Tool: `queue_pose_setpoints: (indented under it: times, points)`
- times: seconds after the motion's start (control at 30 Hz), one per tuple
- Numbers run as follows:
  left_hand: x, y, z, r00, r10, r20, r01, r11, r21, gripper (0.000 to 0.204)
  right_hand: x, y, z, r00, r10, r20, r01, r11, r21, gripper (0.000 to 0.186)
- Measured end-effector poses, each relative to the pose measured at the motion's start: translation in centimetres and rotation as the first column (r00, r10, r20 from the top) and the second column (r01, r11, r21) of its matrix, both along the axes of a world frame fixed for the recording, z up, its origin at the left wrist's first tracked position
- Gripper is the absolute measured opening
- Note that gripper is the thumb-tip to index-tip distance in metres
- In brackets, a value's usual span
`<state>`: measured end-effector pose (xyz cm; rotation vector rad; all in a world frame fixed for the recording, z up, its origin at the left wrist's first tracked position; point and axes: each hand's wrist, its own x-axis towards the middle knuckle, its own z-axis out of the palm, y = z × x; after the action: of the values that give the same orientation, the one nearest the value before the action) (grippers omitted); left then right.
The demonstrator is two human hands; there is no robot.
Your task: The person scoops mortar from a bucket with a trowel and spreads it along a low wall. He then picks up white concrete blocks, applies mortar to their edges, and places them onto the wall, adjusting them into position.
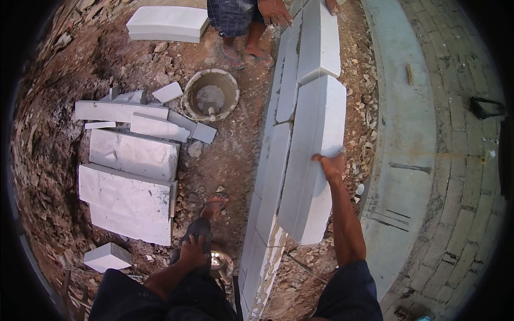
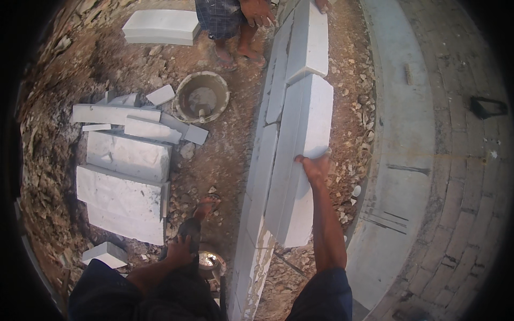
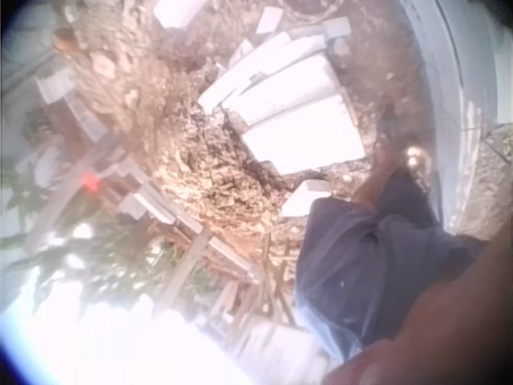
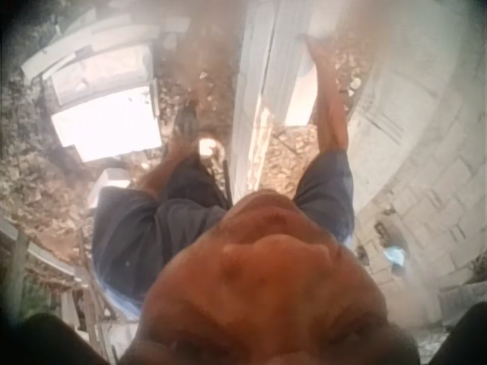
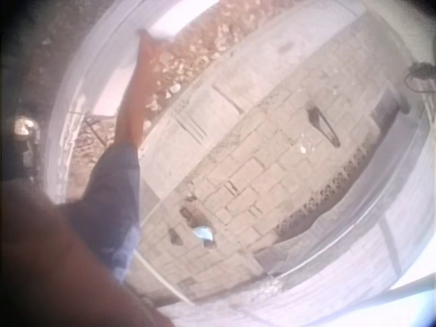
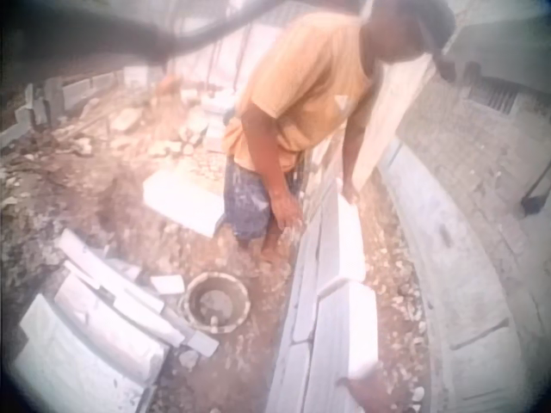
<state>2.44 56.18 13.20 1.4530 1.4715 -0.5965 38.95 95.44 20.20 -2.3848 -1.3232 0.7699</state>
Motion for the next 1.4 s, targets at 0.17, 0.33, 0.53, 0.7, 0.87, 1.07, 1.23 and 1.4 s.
queue_pose_setpoints:
  times: [0.17, 0.33, 0.53, 0.7, 0.87, 1.07, 1.23, 1.4]
  points:
    - [0.7, -0.5, -0.6, 1.000, 0.002, -0.005, -0.002, 0.999, 0.033, 0.091, 0.7, 2.2, -1.3, 0.995, 0.049, 0.091, -0.033, 0.985, -0.172, 0.082]
    - [1.0, -0.4, -0.4, 1.000, 0.029, -0.004, -0.029, 0.999, 0.017, 0.092, 0.4, 2.7, -3.2, 0.984, 0.043, 0.174, -0.037, 0.999, -0.036, 0.084]
    - [1.7, 0.4, 0.7, 0.999, 0.031, -0.028, -0.032, 0.999, -0.022, 0.092, -1.3, 2.3, -1.5, 0.982, 0.039, 0.185, -0.028, 0.998, -0.064, 0.082]
    - [2.0, 0.3, 0.5, 0.999, 0.037, -0.025, -0.038, 0.999, -0.038, 0.091, -1.8, 2.4, -1.3, 0.991, 0.061, 0.120, -0.053, 0.997, -0.064, 0.081]
    - [2.7, 0.2, 0.3, 0.999, 0.015, -0.036, -0.016, 0.999, -0.049, 0.091, -0.3, 2.6, -2.8, 0.955, 0.065, 0.288, -0.059, 0.998, -0.029, 0.081]
    - [3.2, -0.9, -0.3, 0.999, 0.036, -0.040, -0.036, 0.999, -0.017, 0.089, -1.2, 3.1, -1.8, 0.965, 0.094, 0.243, -0.046, 0.979, -0.198, 0.092]
    - [3.7, -1.7, -0.6, 0.997, 0.073, -0.030, -0.073, 0.997, 0.004, 0.089, -0.3, 3.5, -2.4, 0.958, 0.151, 0.243, -0.106, 0.977, -0.187, 0.085]
    - [4.0, -1.9, -0.6, 0.996, 0.072, -0.044, -0.071, 0.997, 0.009, 0.090, 2.0, 4.2, -3.5, 0.949, 0.234, 0.209, -0.210, 0.969, -0.130, 0.069]
